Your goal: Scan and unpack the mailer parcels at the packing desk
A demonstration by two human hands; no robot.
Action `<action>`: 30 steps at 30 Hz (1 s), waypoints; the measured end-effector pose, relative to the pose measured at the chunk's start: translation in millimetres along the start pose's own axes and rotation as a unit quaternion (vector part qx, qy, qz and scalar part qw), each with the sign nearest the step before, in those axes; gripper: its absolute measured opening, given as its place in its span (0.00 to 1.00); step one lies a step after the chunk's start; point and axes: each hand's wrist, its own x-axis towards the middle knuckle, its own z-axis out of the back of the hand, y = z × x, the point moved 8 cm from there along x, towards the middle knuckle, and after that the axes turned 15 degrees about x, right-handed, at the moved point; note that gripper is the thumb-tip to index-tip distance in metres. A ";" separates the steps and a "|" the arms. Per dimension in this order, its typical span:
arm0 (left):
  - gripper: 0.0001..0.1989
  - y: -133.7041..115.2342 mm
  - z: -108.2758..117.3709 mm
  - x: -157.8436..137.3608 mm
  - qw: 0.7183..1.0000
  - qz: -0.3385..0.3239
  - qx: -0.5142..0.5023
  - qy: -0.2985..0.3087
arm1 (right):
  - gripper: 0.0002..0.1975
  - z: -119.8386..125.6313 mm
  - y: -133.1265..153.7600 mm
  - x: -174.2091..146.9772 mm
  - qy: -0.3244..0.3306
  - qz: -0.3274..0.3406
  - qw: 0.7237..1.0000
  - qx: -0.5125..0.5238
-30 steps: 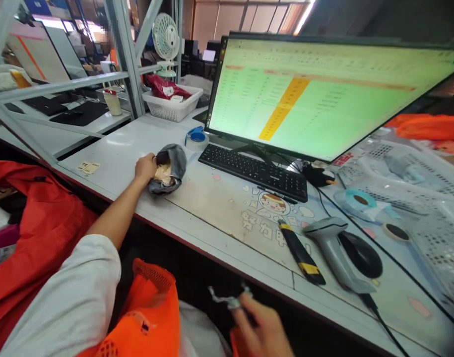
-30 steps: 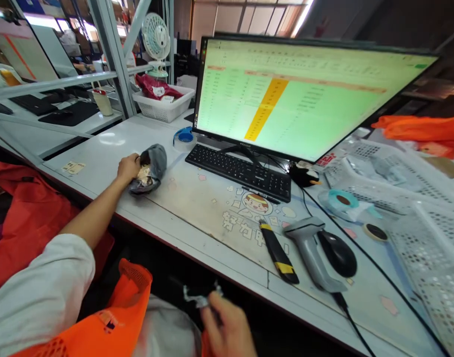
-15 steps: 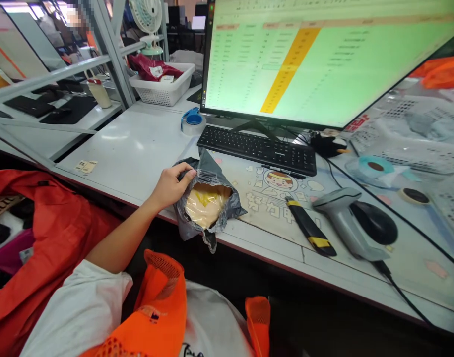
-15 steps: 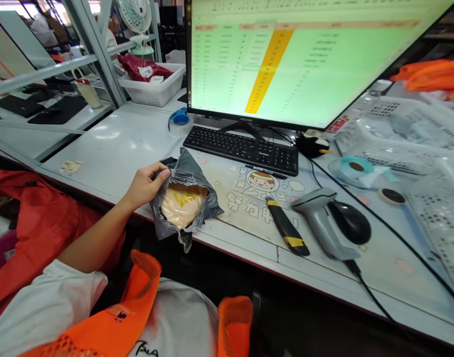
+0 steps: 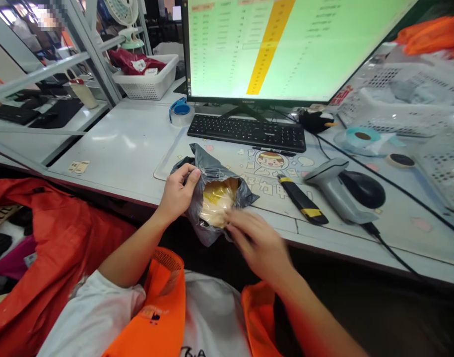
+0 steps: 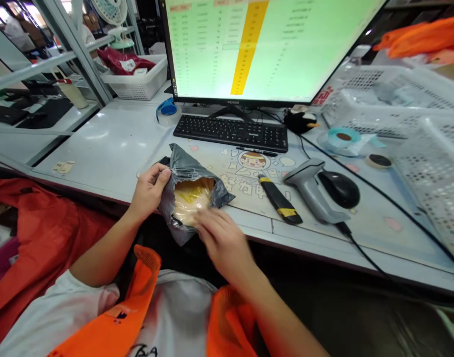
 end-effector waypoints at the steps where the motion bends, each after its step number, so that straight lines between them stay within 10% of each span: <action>1: 0.19 -1.3 0.7 -6.2 1.000 0.003 0.002 -0.013 | 0.18 -20.1 1.1 19.9 0.025 0.004 0.999 -0.025; 5: 0.19 1.7 17.2 -24.7 0.997 0.017 0.044 -0.064 | 0.25 -74.6 -9.5 83.2 0.094 -0.066 0.982 -0.149; 10: 0.14 38.5 61.7 -11.2 0.958 0.050 0.235 -0.156 | 0.14 -64.2 -15.3 94.3 0.069 -0.043 0.996 -0.039; 13: 0.11 72.7 66.5 17.0 0.926 0.103 0.329 -0.153 | 0.16 -44.5 0.4 69.9 0.025 0.047 0.987 0.150; 23: 0.14 108.0 12.1 78.3 0.906 0.194 0.374 -0.032 | 0.20 40.9 -28.7 14.9 -0.365 -0.048 0.858 0.359; 27: 0.13 125.9 23.0 87.7 0.902 0.203 0.376 -0.059 | 0.16 70.7 -42.2 22.8 -0.435 -0.001 0.795 0.424; 30: 0.14 145.4 56.7 80.0 0.893 0.216 0.382 -0.099 | 0.15 112.2 -50.0 25.7 -0.437 0.017 0.798 0.415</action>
